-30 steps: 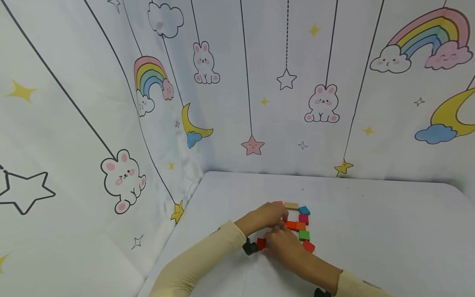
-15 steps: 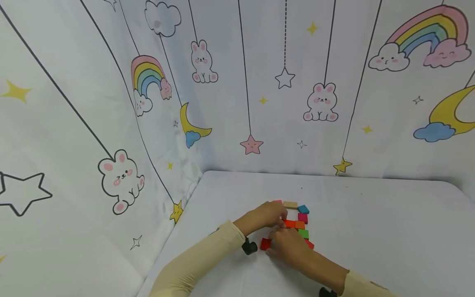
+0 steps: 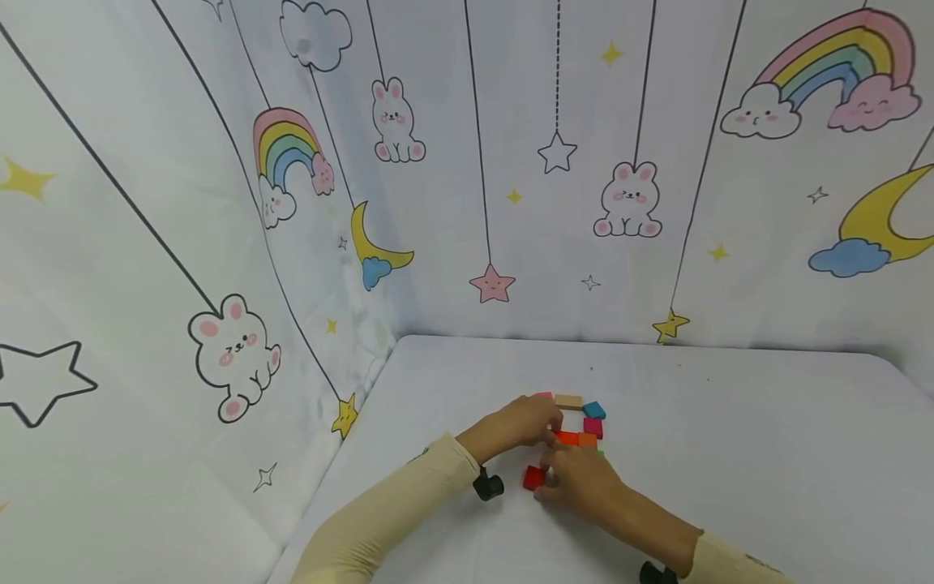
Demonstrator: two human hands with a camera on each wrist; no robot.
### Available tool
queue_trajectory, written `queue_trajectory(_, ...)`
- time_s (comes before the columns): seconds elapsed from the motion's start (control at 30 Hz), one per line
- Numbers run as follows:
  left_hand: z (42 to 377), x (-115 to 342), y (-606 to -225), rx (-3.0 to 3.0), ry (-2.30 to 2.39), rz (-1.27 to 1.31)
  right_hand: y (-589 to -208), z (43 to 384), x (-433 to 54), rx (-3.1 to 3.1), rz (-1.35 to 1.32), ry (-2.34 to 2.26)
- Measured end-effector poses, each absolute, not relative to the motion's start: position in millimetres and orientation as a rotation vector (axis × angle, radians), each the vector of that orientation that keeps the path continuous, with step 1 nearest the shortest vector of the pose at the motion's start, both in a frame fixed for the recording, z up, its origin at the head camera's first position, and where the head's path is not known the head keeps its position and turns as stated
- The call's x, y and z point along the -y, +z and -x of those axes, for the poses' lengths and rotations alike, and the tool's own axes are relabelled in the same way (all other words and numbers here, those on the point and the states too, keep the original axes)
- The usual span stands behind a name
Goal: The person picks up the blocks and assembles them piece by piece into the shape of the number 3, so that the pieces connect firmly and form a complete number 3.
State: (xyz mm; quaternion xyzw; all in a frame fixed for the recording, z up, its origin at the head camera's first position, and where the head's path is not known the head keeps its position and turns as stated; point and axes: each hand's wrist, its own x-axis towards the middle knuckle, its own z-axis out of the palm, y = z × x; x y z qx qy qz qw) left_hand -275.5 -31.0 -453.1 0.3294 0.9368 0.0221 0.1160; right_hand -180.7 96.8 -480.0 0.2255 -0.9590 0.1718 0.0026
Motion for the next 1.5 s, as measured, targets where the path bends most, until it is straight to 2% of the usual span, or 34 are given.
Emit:
queue_trajectory(0.43, 275.7, 30.7, -455.6, -2.759, 0.041, -0.962, -481.3, 179.2, -105.0, 2.938, -0.772, 0.568)
queue_trajectory(1.5, 278.4, 29.8, -459.7, -2.763, 0.057, -0.959, -482.5, 176.6, -105.5, 2.955, -0.702, 0.478)
